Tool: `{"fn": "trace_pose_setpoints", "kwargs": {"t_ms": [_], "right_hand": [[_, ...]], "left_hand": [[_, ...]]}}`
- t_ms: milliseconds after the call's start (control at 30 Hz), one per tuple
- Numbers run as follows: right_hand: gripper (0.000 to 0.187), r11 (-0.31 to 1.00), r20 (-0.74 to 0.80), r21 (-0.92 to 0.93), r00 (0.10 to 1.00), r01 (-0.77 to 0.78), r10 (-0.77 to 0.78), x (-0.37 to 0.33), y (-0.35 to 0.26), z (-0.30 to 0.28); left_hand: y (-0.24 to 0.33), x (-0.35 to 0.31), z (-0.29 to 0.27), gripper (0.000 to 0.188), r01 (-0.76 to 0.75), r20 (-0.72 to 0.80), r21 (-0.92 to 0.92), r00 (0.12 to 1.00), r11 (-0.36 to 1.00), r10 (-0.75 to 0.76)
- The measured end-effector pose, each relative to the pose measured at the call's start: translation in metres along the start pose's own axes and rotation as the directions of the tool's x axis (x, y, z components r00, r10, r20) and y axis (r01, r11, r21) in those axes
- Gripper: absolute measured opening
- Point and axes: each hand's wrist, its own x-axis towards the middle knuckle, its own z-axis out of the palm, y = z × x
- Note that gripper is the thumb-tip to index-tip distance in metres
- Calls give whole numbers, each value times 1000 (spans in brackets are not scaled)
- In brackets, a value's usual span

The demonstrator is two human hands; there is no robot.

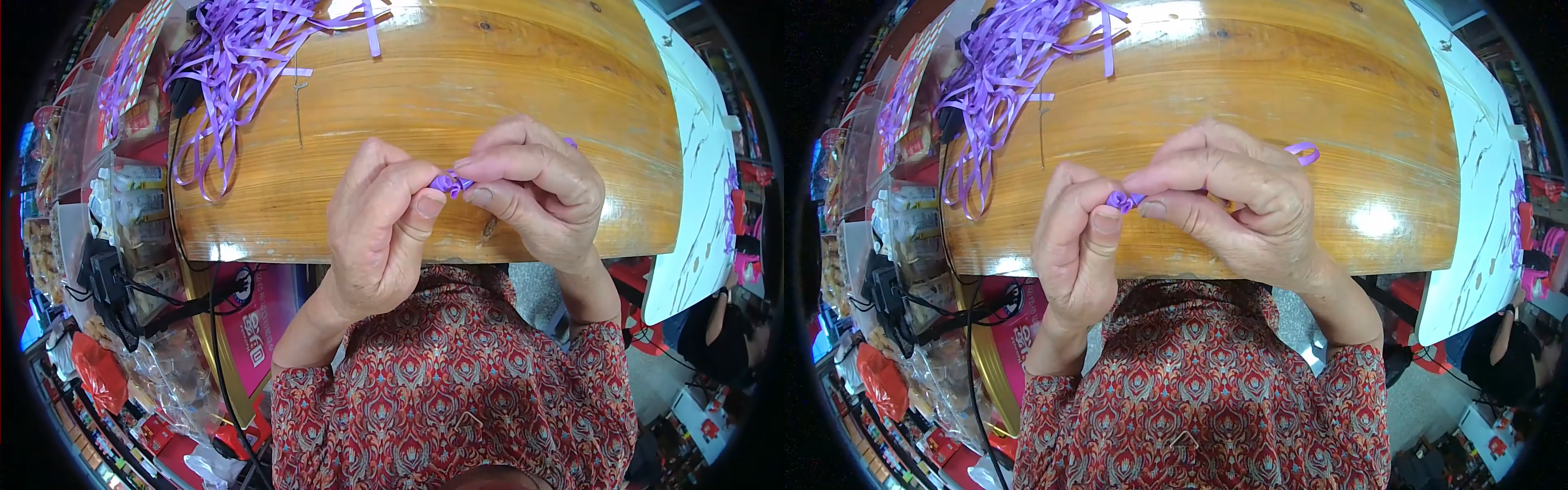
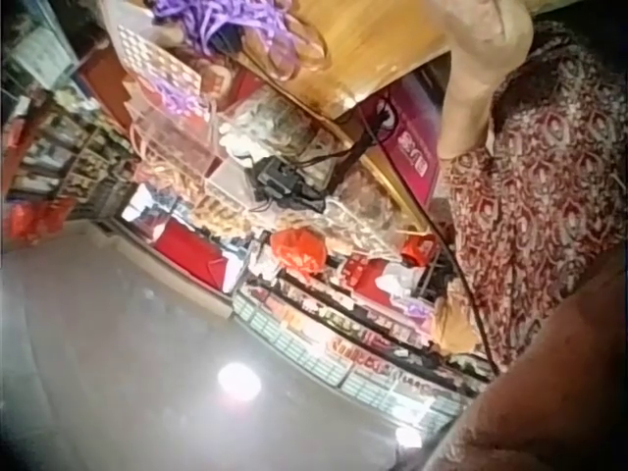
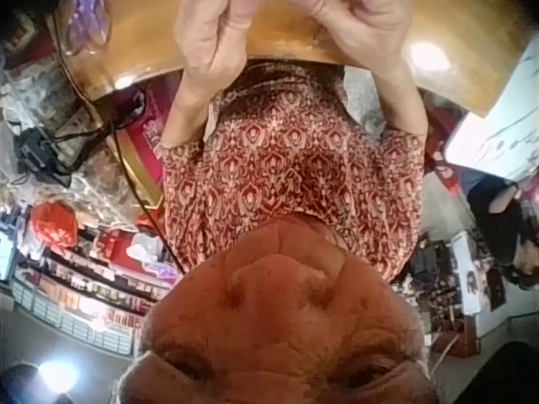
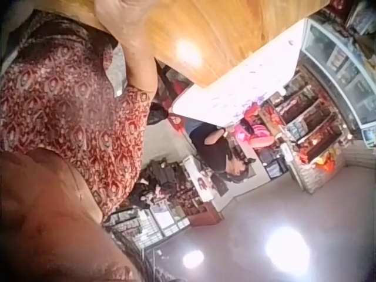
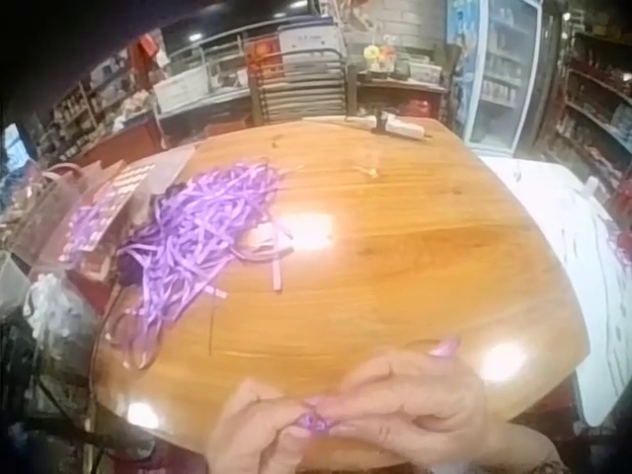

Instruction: Tying individual knots into thin purple plastic ribbons while sitting at a table.

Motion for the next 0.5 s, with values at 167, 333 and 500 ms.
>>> {"fn": "trace_pose_setpoints", "kwargs": {"t_ms": [167, 333, 500], "right_hand": [[22, 999, -29, -1, 998, -52, 52, 0, -3, 1], [23, 947, -12, 240, 974, -215, 224, -5, -4, 3], [40, 686, 46, 587, 864, -430, 502, -4, -2, 8]], "left_hand": [[-3, -5, -1, 12, -2, -70, -75, 998, 997, -3], [-2, -5, 2, 17, 181, -124, -184, 971, 966, -205], [1, -1, 9, 29, 277, -75, -318, 946, 907, -315]]}}
